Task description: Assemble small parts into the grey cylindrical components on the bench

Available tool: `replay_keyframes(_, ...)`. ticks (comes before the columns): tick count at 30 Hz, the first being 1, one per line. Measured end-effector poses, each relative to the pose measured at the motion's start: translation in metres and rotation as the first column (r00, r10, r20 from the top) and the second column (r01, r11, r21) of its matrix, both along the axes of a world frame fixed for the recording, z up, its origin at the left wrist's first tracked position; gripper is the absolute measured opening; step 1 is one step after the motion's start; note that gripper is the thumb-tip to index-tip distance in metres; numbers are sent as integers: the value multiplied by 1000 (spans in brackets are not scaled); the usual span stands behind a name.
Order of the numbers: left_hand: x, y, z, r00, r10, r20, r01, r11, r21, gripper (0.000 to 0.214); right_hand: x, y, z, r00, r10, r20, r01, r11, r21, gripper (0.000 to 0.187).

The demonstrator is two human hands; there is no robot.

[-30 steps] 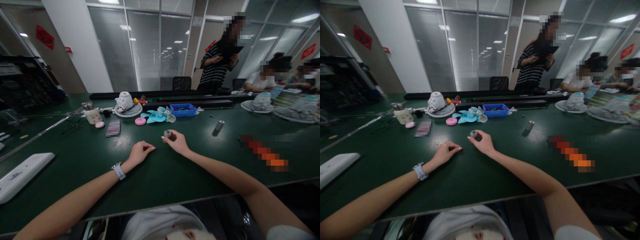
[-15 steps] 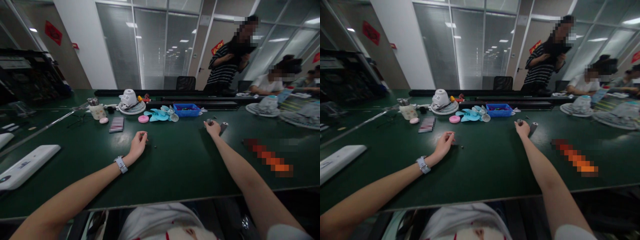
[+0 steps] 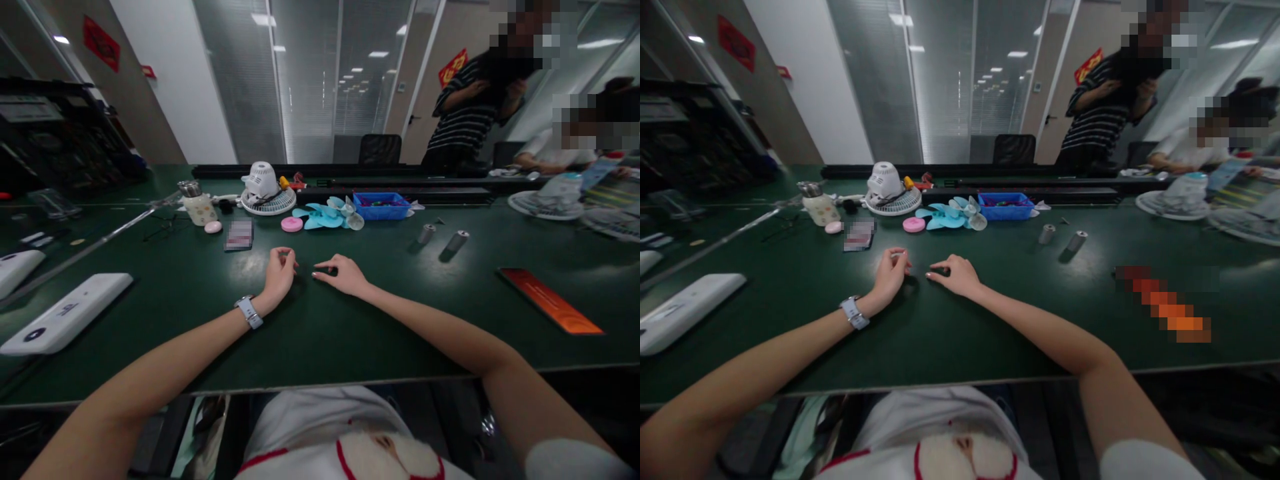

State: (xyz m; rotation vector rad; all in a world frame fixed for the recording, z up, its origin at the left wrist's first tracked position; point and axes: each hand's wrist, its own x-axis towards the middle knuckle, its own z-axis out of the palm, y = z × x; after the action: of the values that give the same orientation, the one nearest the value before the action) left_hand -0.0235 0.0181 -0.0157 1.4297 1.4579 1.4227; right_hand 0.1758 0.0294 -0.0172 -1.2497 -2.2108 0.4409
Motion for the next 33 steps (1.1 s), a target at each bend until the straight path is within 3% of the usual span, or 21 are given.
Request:
replay_keyframes(6, 0, 1, -4, 999, -20, -25, 21, 1000, 14, 24, 3, -4, 8, 997, 68, 22, -69, 997, 23, 50)
replay_keyframes(10, -1, 3, -7, 999, -30, -23, 30, 999, 28, 24, -2, -6, 7, 983, 164, 86, -168, 985, 40, 33)
replay_keyframes(14, -1, 4, -8, 999, -35, -26, 36, 998, 49, 23, -9, -9, 2, 982, 188, 37, -189, 981, 37, 24)
replay_keyframes(17, -1, 3, -6, 999, -37, -30, 38, 999, 38, 23, 3, -1, 4, 988, 149, -48, -146, 988, 59, 22)
replay_keyframes(19, 0, 1, -5, 999, -41, -32, 42, 999, 26, 23, 31, 13, 11, 992, 32, -119, -12, 987, 158, 24)
replay_keyframes(21, 0, 1, -4, 998, -41, -38, 42, 999, 19, 23, 75, 35, 20, 965, -166, -204, 223, 927, 303, 27)
replay_keyframes(23, 0, 1, -3, 998, -42, -44, 43, 999, 17, 23, 129, 59, 27, 864, -415, -284, 501, 768, 400, 30)
replay_keyframes(25, 0, 1, -3, 998, -43, -43, 44, 999, 22, 23, 181, 77, 31, 715, -619, -325, 698, 604, 384, 34)
replay_keyframes(27, 1, 1, -4, 998, -49, -38, 50, 998, 27, 22, 221, 86, 28, 592, -739, -322, 802, 501, 325, 35)
replay_keyframes(29, 1, 1, -3, 998, -52, -36, 53, 998, 28, 21, 245, 89, 23, 514, -806, -295, 855, 450, 260, 35)
replay_keyframes(33, 1, 1, -2, 997, -55, -47, 56, 998, 17, 20, 254, 90, 15, 469, -842, -267, 882, 428, 198, 35)
